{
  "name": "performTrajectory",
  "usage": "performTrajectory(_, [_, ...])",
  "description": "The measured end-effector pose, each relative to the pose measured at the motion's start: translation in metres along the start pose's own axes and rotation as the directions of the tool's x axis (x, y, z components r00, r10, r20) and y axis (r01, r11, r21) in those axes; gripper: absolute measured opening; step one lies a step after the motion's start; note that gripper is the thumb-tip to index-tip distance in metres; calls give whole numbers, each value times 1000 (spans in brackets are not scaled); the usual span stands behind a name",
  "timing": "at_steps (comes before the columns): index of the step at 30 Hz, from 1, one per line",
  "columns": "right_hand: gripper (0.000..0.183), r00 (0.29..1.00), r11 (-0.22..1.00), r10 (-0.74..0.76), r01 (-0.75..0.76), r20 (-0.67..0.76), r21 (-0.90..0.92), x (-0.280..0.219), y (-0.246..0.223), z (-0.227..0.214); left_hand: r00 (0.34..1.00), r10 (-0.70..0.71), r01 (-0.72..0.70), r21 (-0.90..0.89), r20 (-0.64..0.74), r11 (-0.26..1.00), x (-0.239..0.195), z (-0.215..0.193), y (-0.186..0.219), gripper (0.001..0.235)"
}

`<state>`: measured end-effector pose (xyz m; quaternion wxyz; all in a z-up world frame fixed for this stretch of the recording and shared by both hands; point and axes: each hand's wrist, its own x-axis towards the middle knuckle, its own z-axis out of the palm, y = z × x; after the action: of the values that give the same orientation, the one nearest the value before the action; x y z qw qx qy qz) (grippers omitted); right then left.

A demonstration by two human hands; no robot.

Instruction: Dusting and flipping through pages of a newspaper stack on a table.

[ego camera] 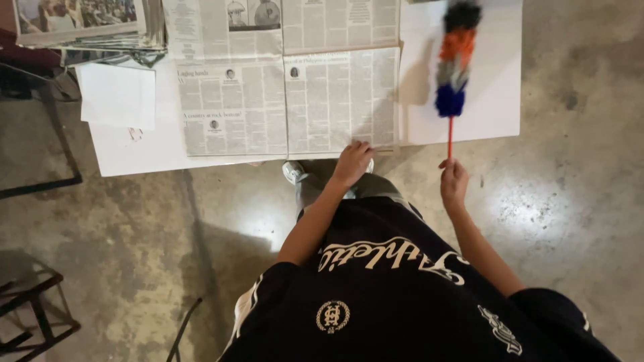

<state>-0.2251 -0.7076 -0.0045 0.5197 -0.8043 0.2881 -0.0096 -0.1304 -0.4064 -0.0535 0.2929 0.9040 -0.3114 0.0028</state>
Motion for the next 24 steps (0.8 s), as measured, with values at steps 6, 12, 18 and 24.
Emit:
performTrajectory(6, [45, 998, 1000, 19, -19, 59, -2, -13, -23, 8, 997, 65, -65, -12, -40, 998, 18, -41, 18, 21])
performTrajectory(12, [43, 990, 993, 62, -74, 124, 93, -12, -45, 11, 974, 19, -26, 30, 228, 999, 31, -13, 0, 14])
performTrajectory(18, [43, 989, 988, 73, -89, 128, 125, -8, -63, 12, 983, -118, 119, 3, 141, 993, 54, -22, 7, 11])
performTrajectory(24, [42, 989, 972, 96, -117, 111, 204, -8, -73, 21, 897, -434, 411, -511, 80, 755, 70, -91, 31, 5])
